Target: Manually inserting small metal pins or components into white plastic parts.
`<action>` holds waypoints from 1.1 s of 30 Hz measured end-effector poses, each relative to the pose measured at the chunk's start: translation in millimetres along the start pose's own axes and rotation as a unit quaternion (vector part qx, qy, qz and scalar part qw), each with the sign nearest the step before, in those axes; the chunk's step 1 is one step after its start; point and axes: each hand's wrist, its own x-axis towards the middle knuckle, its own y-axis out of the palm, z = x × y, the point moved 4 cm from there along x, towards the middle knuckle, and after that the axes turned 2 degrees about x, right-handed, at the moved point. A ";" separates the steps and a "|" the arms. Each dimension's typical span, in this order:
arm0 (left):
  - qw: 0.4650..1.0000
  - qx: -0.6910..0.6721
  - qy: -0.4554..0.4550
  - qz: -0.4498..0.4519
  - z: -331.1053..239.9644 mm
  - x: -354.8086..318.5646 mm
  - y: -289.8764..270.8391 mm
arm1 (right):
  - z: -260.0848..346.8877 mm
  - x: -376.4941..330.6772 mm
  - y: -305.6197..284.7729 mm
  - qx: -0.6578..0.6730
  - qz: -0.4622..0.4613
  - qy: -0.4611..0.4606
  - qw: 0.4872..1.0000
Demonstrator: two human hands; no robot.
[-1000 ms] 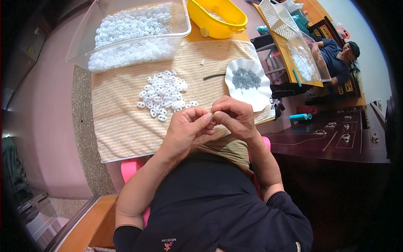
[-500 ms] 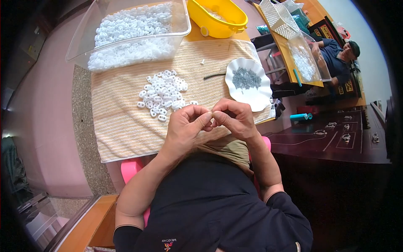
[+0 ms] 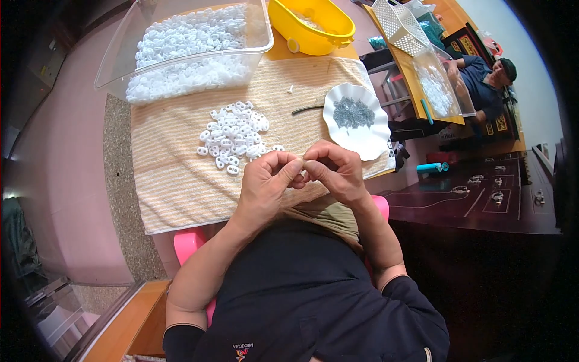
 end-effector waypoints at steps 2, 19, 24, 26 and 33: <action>1.000 0.003 -0.003 -0.003 1.1 0.2 -0.3 | 0.1 -0.9 -0.7 -0.005 -0.003 -0.001 1.000; 0.999 0.023 -0.017 -0.019 9.9 4.2 -4.9 | 17.4 3.2 -74.6 -0.458 -0.186 -0.092 0.865; 0.999 0.020 -0.014 -0.040 10.4 4.4 -4.5 | 19.8 0.8 -46.2 -0.322 -0.136 -0.108 0.931; 0.999 0.022 -0.011 -0.039 10.5 4.0 -3.8 | 14.5 -0.7 -24.1 -0.216 -0.062 -0.083 0.971; 0.997 0.044 -0.014 -0.055 6.0 3.7 -4.7 | -7.0 -0.5 4.8 -0.088 -0.054 -0.033 0.994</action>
